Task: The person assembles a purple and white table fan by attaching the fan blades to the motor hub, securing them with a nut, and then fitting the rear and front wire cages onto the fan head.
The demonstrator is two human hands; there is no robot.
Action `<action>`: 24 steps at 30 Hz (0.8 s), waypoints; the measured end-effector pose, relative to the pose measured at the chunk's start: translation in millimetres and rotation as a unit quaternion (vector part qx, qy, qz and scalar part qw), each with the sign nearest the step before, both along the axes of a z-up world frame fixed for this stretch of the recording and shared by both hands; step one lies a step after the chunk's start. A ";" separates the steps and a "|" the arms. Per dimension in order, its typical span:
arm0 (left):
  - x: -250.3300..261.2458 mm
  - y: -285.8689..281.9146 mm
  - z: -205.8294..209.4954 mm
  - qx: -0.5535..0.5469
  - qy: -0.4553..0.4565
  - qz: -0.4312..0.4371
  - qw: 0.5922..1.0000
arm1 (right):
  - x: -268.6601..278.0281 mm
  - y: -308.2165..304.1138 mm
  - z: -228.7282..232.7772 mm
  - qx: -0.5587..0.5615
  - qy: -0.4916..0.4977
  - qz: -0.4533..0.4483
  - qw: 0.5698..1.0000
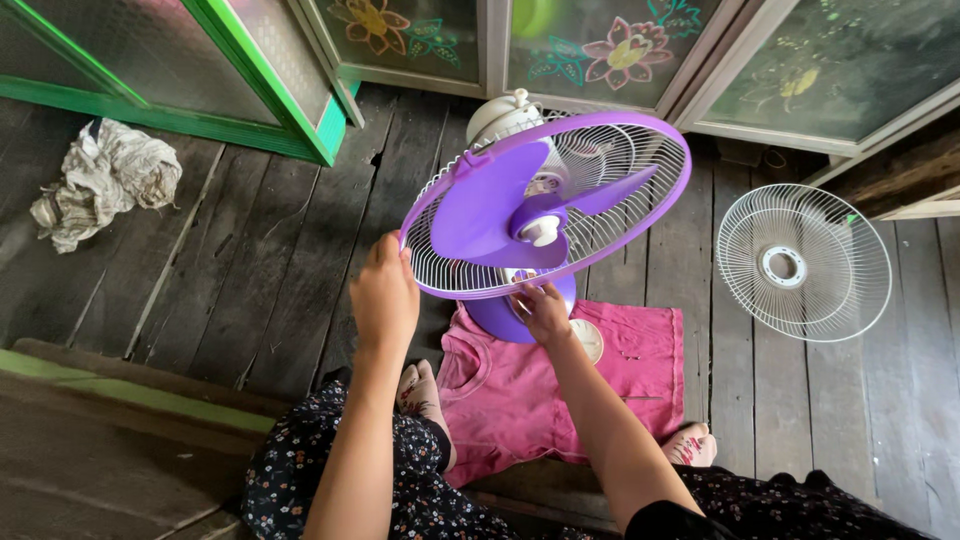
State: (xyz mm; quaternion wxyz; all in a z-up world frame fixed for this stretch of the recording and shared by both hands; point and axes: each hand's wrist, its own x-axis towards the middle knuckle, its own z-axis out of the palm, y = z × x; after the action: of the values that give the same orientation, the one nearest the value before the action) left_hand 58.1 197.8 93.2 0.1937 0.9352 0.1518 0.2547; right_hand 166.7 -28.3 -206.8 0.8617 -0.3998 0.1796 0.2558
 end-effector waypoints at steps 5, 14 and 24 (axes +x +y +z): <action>-0.5 0.0 1.9 -0.013 0.025 0.008 1.000 | 2.7 5.9 -1.5 0.013 -0.003 -0.012 1.000; -1.4 0.6 1.7 0.013 0.006 0.001 1.000 | 5.0 8.6 -7.9 0.014 -0.030 -0.022 0.999; -0.7 3.8 1.2 -0.015 -0.004 -0.016 1.000 | -11.2 13.6 7.3 0.042 0.011 0.026 0.999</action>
State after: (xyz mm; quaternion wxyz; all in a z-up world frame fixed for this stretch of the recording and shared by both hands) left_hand 57.5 201.6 94.4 0.2127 0.9335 0.1395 0.2528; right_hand 155.5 -14.7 -199.5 0.8686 -0.3653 0.1675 0.2898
